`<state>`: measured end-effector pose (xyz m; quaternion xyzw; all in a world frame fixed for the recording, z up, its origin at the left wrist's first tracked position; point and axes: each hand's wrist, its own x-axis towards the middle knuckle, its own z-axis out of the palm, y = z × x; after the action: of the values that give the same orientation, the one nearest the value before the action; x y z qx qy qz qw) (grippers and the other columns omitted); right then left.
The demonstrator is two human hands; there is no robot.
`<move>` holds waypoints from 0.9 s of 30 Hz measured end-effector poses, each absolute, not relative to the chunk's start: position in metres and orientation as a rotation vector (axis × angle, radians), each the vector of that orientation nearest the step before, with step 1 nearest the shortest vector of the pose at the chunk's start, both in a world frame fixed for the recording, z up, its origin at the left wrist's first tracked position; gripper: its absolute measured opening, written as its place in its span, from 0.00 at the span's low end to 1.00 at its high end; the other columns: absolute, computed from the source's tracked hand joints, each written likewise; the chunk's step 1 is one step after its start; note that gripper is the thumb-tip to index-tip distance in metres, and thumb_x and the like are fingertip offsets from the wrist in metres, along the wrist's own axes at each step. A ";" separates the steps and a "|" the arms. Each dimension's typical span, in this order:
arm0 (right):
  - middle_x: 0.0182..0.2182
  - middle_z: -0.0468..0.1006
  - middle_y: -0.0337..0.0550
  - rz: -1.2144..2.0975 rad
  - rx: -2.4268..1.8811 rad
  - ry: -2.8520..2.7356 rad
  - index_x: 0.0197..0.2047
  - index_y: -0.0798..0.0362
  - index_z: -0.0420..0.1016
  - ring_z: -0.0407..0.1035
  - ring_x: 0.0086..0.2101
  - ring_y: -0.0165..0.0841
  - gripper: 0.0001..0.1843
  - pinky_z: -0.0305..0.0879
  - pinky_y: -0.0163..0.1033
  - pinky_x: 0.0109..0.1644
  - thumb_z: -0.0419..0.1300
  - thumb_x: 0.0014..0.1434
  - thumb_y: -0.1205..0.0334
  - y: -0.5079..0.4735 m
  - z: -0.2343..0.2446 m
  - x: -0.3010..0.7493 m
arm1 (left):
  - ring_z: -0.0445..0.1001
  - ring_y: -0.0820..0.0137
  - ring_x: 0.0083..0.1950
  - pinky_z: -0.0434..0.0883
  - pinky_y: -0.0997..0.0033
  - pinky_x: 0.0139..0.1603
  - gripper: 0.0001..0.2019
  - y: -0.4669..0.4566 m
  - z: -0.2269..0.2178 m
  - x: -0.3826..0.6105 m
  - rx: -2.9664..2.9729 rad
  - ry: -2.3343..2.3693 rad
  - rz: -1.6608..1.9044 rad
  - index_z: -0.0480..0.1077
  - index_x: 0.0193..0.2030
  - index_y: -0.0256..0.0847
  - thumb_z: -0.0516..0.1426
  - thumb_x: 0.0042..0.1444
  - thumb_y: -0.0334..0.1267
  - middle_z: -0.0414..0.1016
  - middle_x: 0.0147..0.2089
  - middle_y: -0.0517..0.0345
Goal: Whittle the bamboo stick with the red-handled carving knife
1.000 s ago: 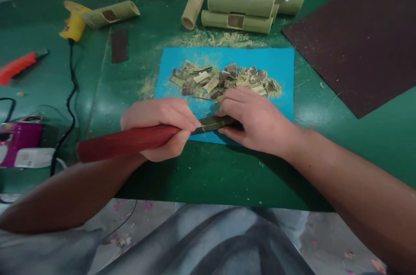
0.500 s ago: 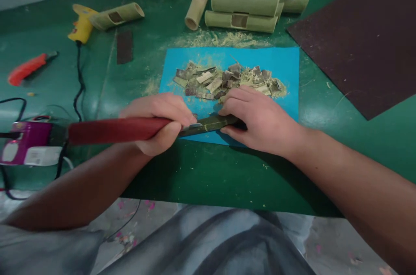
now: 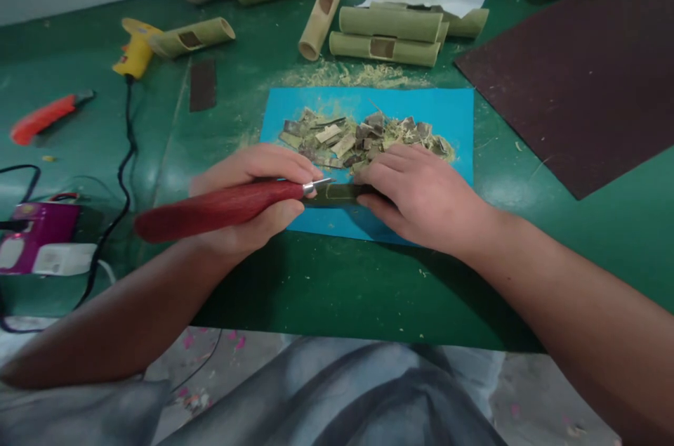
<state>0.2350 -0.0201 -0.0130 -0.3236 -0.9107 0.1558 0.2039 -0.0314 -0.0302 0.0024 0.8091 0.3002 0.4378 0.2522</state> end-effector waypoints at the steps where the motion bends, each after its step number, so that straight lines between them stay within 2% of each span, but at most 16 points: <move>1: 0.44 0.84 0.51 0.417 -0.903 -2.536 0.51 0.51 0.81 0.76 0.45 0.44 0.16 0.68 0.48 0.48 0.53 0.75 0.57 -0.020 -0.013 0.235 | 0.86 0.64 0.46 0.83 0.62 0.50 0.08 -0.030 0.002 -0.031 2.209 0.808 1.156 0.79 0.47 0.47 0.67 0.63 0.42 0.87 0.44 0.53; 4: 0.49 0.83 0.52 0.342 -0.900 -2.526 0.52 0.50 0.82 0.76 0.48 0.46 0.15 0.69 0.50 0.50 0.57 0.73 0.53 -0.021 -0.014 0.236 | 0.86 0.64 0.49 0.84 0.63 0.51 0.10 -0.030 0.002 -0.030 2.223 0.767 1.116 0.79 0.49 0.46 0.67 0.63 0.44 0.87 0.46 0.52; 7: 0.47 0.83 0.51 0.336 -0.938 -2.531 0.53 0.49 0.82 0.75 0.47 0.48 0.14 0.69 0.52 0.49 0.62 0.68 0.54 -0.021 -0.014 0.237 | 0.86 0.64 0.49 0.84 0.64 0.52 0.11 -0.029 0.002 -0.031 2.236 0.729 1.129 0.78 0.50 0.43 0.66 0.64 0.43 0.87 0.46 0.51; 12: 0.45 0.82 0.51 0.475 -0.866 -2.514 0.50 0.49 0.80 0.75 0.46 0.46 0.11 0.70 0.51 0.50 0.59 0.69 0.60 -0.018 -0.015 0.237 | 0.87 0.64 0.49 0.84 0.67 0.52 0.12 -0.030 0.004 -0.032 2.337 0.658 1.076 0.78 0.51 0.44 0.68 0.62 0.41 0.88 0.47 0.50; 17: 0.44 0.80 0.50 0.607 -0.800 -2.474 0.50 0.49 0.78 0.74 0.47 0.45 0.11 0.70 0.51 0.51 0.57 0.68 0.62 -0.017 -0.019 0.236 | 0.87 0.66 0.48 0.84 0.69 0.52 0.09 -0.032 0.006 -0.030 2.336 0.647 1.012 0.79 0.48 0.44 0.68 0.62 0.39 0.88 0.48 0.50; 22: 0.46 0.80 0.51 0.673 -0.819 -2.446 0.50 0.49 0.78 0.73 0.48 0.46 0.11 0.70 0.52 0.53 0.59 0.66 0.61 -0.019 -0.021 0.233 | 0.87 0.67 0.49 0.83 0.69 0.55 0.08 -0.032 0.007 -0.028 2.301 0.704 0.974 0.79 0.47 0.44 0.68 0.63 0.40 0.87 0.48 0.51; 27: 0.44 0.82 0.54 0.519 -0.867 -2.486 0.50 0.54 0.80 0.74 0.45 0.47 0.13 0.70 0.53 0.51 0.62 0.67 0.56 -0.023 -0.015 0.231 | 0.87 0.63 0.48 0.85 0.65 0.50 0.09 -0.030 0.007 -0.030 2.306 0.641 1.017 0.79 0.49 0.46 0.66 0.63 0.42 0.88 0.47 0.50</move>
<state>0.2310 -0.0232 -0.0151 -0.3148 -0.9021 0.1883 0.2271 -0.0303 -0.0299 0.0065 0.8545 0.2376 0.3768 0.2671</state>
